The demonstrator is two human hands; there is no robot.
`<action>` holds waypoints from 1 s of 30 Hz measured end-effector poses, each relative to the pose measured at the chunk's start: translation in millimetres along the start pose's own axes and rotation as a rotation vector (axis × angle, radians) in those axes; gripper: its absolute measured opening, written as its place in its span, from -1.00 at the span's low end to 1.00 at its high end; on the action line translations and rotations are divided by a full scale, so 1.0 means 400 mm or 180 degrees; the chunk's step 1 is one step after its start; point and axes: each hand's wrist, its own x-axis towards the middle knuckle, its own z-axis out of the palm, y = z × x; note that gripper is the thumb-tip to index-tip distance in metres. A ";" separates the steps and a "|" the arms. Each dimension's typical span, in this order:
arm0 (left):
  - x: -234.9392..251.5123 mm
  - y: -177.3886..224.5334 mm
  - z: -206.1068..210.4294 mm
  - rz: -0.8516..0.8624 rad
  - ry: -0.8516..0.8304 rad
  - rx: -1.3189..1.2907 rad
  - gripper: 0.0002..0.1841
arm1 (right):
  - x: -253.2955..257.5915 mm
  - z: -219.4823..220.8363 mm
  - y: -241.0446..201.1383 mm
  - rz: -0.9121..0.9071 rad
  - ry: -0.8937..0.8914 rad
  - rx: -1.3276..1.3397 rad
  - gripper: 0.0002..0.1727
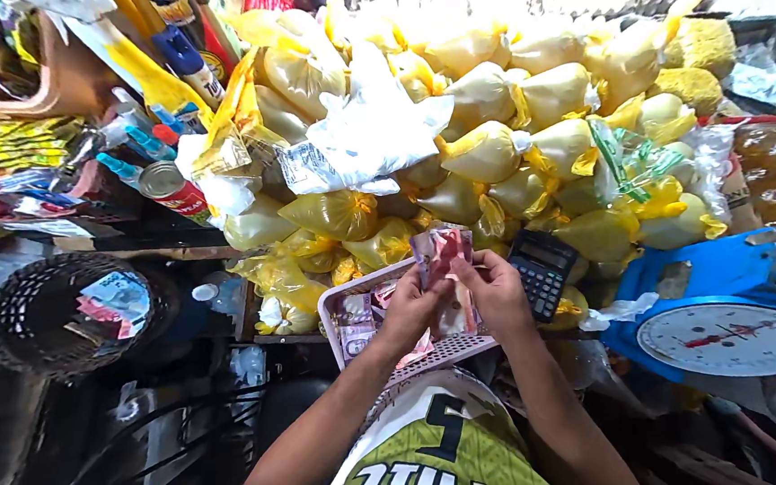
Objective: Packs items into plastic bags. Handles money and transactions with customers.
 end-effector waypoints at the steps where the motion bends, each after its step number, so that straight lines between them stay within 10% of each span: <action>1: 0.003 -0.006 -0.005 0.0007 0.0066 0.0025 -0.77 | 0.003 -0.011 0.002 0.0192 -0.0136 0.0526 -0.71; 6: -0.005 0.010 -0.029 0.0035 0.0285 -0.0029 -0.76 | 0.016 -0.076 -0.006 0.0984 -0.0450 0.2409 -0.30; 19: -0.106 0.113 -0.245 0.0697 0.0497 -0.0613 -0.65 | -0.013 -0.112 0.026 0.1080 -0.0403 0.3446 -0.29; 26: -0.228 0.071 -0.402 0.0113 0.1522 0.1930 -0.36 | -0.038 -0.128 0.124 0.0689 -0.0017 0.1508 -0.66; 30: -0.286 0.013 -0.397 -0.1009 0.1219 0.1917 -0.35 | -0.068 -0.133 0.193 0.0639 0.0469 -0.1534 -0.66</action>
